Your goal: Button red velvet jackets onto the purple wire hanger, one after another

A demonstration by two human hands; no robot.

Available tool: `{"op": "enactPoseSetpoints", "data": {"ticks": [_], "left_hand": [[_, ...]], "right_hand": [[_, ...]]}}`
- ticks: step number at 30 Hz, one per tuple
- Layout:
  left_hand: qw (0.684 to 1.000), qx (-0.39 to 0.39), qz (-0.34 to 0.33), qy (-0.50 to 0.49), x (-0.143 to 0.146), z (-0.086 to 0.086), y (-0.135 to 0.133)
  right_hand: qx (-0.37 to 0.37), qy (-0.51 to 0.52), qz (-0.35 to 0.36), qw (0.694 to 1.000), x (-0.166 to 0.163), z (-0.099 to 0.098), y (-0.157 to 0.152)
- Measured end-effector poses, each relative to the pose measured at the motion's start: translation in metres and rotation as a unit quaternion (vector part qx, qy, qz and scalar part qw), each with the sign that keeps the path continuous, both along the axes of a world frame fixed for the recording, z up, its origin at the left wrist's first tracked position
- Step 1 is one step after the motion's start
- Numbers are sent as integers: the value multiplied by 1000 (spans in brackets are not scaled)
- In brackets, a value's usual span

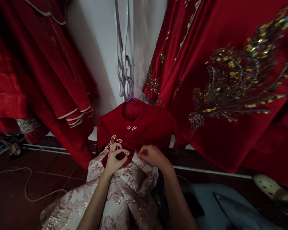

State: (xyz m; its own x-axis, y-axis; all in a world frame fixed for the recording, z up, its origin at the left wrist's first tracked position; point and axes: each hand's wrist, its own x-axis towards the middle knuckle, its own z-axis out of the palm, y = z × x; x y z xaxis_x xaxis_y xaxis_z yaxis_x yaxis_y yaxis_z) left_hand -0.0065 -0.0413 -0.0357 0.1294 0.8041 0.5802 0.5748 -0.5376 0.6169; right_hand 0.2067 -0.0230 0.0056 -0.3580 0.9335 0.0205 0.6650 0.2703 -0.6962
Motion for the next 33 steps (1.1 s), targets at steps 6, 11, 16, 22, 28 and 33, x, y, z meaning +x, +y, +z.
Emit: {"op": "enactPoseSetpoints", "data": {"ticks": [6,11,16,22,28,33], "left_hand": [[1000,-5,10,-5,1,-1,1],[999,2,27,20,1,1,-1],[998,12,48,42,5,2,-6],[993,-68,97,5,19,3,-12],[989,-108,86,-58,19,0,-13],[989,-82,116,-27,21,-5,-15]], "right_hand": [[43,-36,-39,998,6,-4,0],[111,-83,-28,990,-11,-31,11],[102,-39,-61,992,-11,-21,12],[6,105,53,993,-10,21,-9],[72,107,-41,991,-44,6,-9],[105,121,-20,987,-55,9,-13]]}}
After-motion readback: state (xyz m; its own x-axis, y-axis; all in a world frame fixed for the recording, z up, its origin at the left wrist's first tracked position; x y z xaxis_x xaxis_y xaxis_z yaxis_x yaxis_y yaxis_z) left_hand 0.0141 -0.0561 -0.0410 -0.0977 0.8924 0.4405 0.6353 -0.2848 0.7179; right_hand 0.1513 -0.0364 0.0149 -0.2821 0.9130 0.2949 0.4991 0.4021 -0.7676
